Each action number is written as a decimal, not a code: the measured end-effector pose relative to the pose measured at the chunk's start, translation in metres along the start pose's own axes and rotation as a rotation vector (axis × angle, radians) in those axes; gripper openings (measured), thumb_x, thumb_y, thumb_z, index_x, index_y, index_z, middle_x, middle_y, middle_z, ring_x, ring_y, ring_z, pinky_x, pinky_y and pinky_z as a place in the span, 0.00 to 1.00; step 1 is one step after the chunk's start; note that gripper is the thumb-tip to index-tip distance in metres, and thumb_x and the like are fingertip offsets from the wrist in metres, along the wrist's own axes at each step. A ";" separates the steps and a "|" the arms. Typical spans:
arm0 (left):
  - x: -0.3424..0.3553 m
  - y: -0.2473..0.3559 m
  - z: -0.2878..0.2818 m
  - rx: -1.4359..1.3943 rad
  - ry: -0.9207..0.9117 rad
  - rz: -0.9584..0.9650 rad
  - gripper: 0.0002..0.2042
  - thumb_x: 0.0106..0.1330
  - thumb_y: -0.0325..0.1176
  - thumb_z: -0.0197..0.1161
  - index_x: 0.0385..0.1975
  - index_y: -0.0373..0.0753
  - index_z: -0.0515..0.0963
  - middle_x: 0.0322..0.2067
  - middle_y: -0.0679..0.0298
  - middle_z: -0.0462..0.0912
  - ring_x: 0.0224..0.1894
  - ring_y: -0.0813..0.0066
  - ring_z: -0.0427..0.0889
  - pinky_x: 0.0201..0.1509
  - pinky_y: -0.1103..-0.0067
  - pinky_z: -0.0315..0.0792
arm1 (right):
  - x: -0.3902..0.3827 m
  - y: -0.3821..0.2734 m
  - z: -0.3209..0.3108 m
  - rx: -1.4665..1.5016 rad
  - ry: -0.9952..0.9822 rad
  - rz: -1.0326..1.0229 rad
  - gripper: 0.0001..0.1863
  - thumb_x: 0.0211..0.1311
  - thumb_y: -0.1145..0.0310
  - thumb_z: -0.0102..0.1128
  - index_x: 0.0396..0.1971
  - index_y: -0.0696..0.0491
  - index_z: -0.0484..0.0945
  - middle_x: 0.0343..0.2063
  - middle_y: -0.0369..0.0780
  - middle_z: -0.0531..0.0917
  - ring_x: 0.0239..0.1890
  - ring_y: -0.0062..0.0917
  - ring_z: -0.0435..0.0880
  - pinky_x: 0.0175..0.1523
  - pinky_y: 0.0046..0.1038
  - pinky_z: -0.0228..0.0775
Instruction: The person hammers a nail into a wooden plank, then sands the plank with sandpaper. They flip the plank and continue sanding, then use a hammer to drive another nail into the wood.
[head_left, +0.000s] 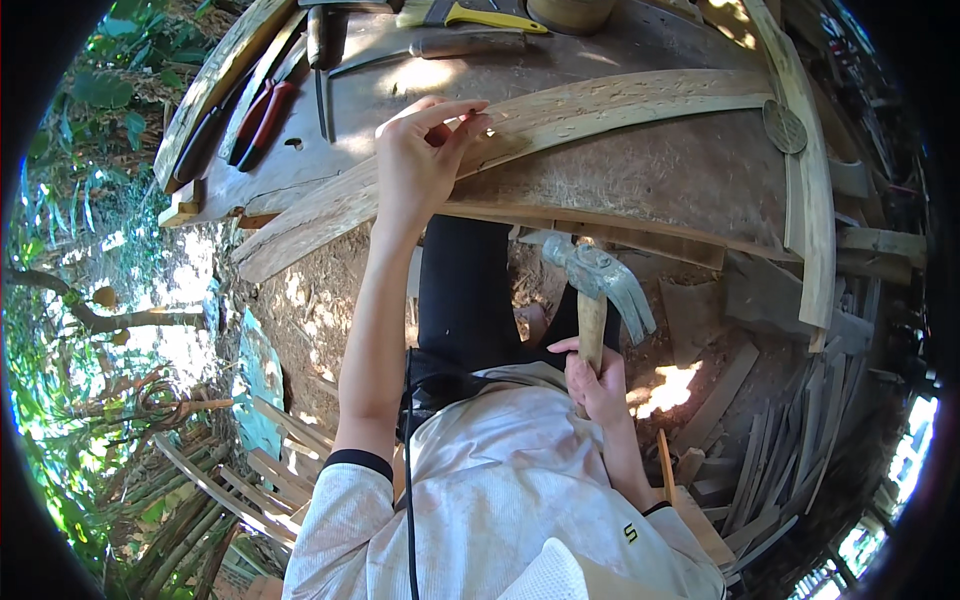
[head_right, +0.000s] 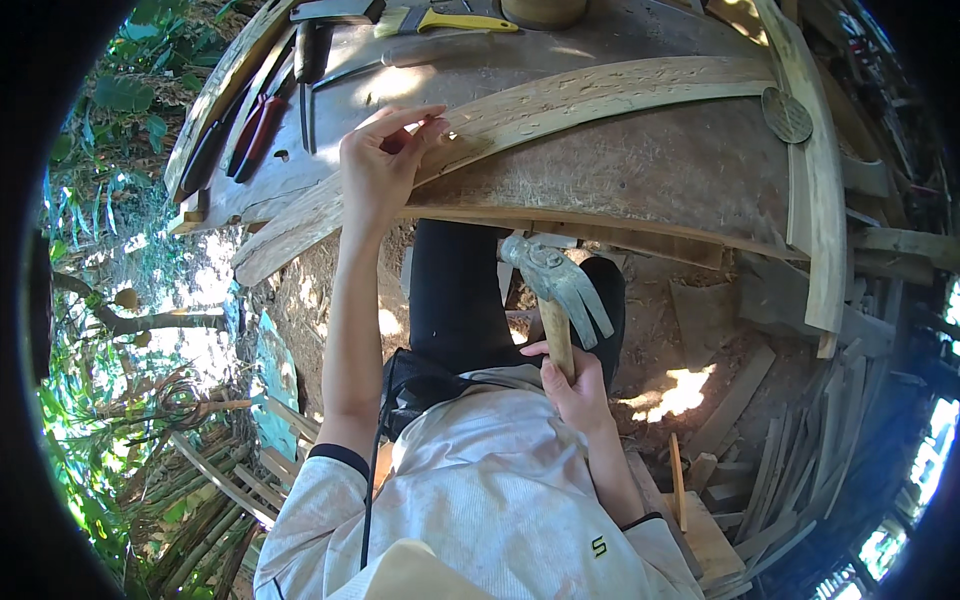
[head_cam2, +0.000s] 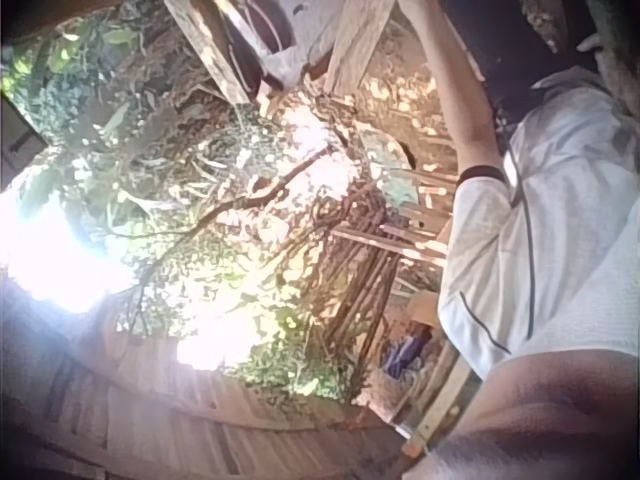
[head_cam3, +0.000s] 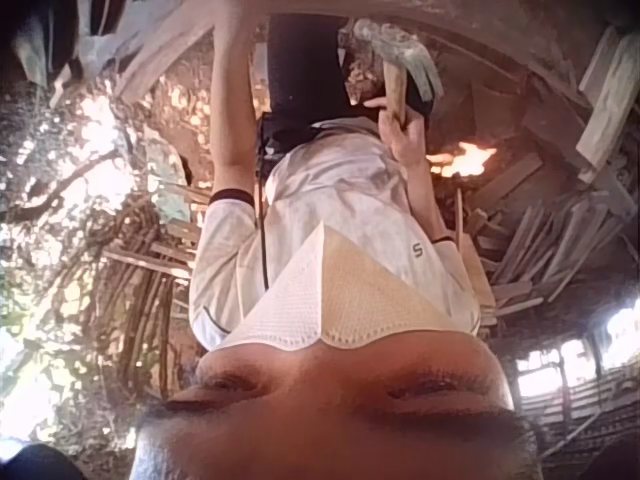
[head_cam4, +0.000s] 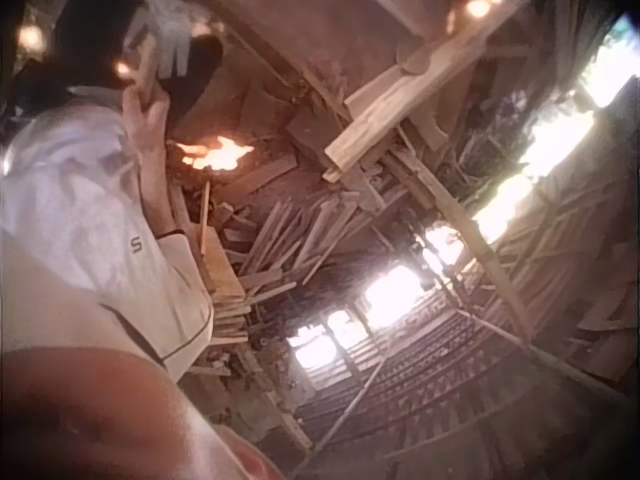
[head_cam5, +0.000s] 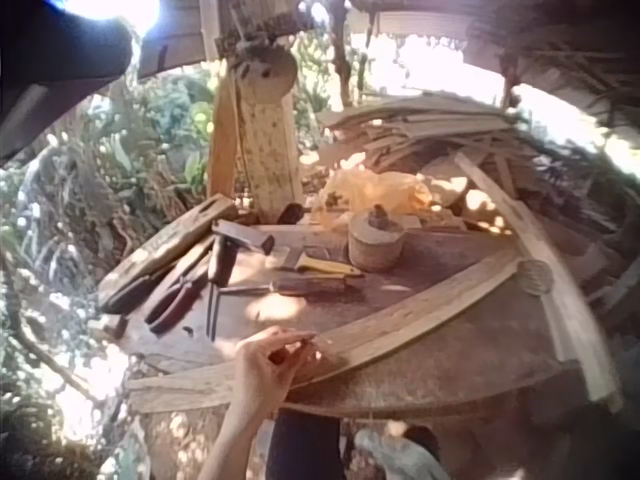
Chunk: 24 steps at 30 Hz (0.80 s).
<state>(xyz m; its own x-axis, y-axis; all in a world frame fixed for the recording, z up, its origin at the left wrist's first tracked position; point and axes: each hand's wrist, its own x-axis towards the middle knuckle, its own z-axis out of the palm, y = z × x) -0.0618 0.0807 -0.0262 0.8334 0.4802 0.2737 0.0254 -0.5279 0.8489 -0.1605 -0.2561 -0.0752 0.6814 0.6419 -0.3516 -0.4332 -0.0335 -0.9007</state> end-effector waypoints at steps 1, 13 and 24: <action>0.000 0.001 0.000 0.021 0.001 0.011 0.10 0.65 0.28 0.73 0.46 0.39 0.90 0.27 0.71 0.86 0.22 0.90 0.70 0.27 0.86 0.63 | 0.000 -0.003 0.001 0.026 -0.007 0.014 0.30 0.76 0.47 0.56 0.53 0.63 0.78 0.16 0.25 0.68 0.15 0.06 0.61 0.20 0.16 0.51; -0.002 -0.001 0.004 -0.107 0.061 -0.003 0.29 0.58 0.25 0.77 0.63 0.42 0.80 0.29 0.68 0.90 0.19 0.88 0.74 0.26 0.84 0.70 | 0.066 -0.114 0.046 0.040 -0.063 -0.116 0.23 0.81 0.48 0.48 0.44 0.57 0.73 0.18 0.28 0.69 0.14 0.06 0.62 0.19 0.14 0.53; -0.003 0.002 0.003 -0.054 0.068 0.062 0.34 0.56 0.25 0.77 0.66 0.37 0.75 0.24 0.68 0.88 0.17 0.89 0.73 0.24 0.85 0.67 | 0.091 -0.131 0.064 0.003 -0.039 0.023 0.23 0.80 0.47 0.49 0.40 0.55 0.73 0.18 0.29 0.68 0.12 0.08 0.64 0.17 0.16 0.55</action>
<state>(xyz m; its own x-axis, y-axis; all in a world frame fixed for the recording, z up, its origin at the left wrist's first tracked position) -0.0622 0.0760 -0.0270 0.7931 0.4953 0.3545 -0.0561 -0.5201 0.8523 -0.0795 -0.1439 0.0275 0.6481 0.6701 -0.3618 -0.4500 -0.0463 -0.8918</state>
